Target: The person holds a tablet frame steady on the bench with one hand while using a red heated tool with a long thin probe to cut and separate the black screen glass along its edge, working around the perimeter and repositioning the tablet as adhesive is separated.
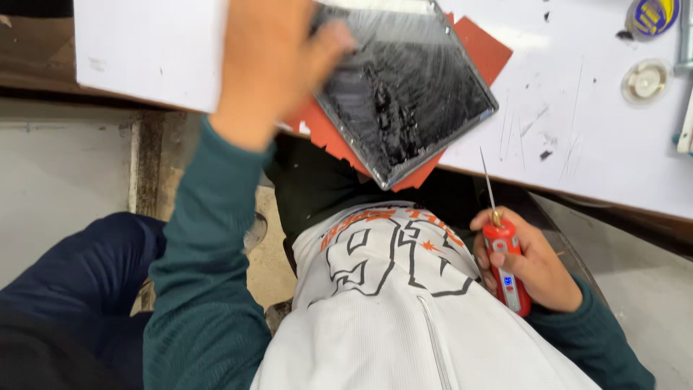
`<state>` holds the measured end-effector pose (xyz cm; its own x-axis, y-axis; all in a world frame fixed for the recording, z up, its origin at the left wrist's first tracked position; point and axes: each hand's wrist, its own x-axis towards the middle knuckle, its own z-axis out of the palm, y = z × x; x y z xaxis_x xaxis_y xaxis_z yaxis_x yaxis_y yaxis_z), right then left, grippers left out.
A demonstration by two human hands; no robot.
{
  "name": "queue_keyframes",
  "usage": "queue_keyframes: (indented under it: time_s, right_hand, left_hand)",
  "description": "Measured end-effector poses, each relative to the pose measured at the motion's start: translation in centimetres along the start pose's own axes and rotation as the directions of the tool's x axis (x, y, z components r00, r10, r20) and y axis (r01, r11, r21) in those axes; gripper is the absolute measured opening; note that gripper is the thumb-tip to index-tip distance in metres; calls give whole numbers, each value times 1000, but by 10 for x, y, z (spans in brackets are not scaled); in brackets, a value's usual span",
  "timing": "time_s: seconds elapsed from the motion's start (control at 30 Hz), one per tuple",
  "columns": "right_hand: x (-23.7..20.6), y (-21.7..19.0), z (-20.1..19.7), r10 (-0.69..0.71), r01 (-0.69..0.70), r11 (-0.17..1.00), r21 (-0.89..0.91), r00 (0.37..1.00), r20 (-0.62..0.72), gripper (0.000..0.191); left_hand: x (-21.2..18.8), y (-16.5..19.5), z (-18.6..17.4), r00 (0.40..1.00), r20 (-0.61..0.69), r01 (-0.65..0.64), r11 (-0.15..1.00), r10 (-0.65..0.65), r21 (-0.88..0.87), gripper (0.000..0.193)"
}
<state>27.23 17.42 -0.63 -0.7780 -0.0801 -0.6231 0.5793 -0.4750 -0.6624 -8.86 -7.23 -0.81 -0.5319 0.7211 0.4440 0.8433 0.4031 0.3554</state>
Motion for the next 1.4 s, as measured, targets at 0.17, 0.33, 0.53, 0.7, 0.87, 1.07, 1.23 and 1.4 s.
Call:
queue_keyframes:
  time_s: [0.17,0.33,0.53,0.7,0.87,1.07,1.23,1.4]
  right_hand:
    - [-1,-9,-11,-40,44,986,-163,999,24,41]
    - [3,-21,-24,-39,47,980,-194,998,45,41]
    - [11,-32,-33,17,-15,956,-292,1000,6,37]
    - [20,-39,-29,51,-49,902,-430,999,-8,35]
    - [20,-42,-23,79,-102,873,-476,995,-68,32]
    - [16,-40,-21,34,-97,869,-486,990,-138,34]
    - [17,-38,-19,78,-137,877,-460,986,-147,33]
    - [16,-37,-19,67,-119,878,-463,990,-128,32]
  left_hand:
    - [27,76,20,890,231,-283,874,392,-396,97]
    - [50,104,66,840,282,-364,868,463,-339,92]
    - [50,90,78,806,260,-383,804,531,-454,79]
    - [56,85,75,801,283,-329,783,527,-528,67]
    - [54,86,73,801,285,-336,790,526,-513,69]
    - [51,87,77,804,288,-344,801,521,-490,70]
    - [49,89,75,805,287,-337,797,520,-501,66]
    - [49,87,76,804,274,-332,782,527,-528,64]
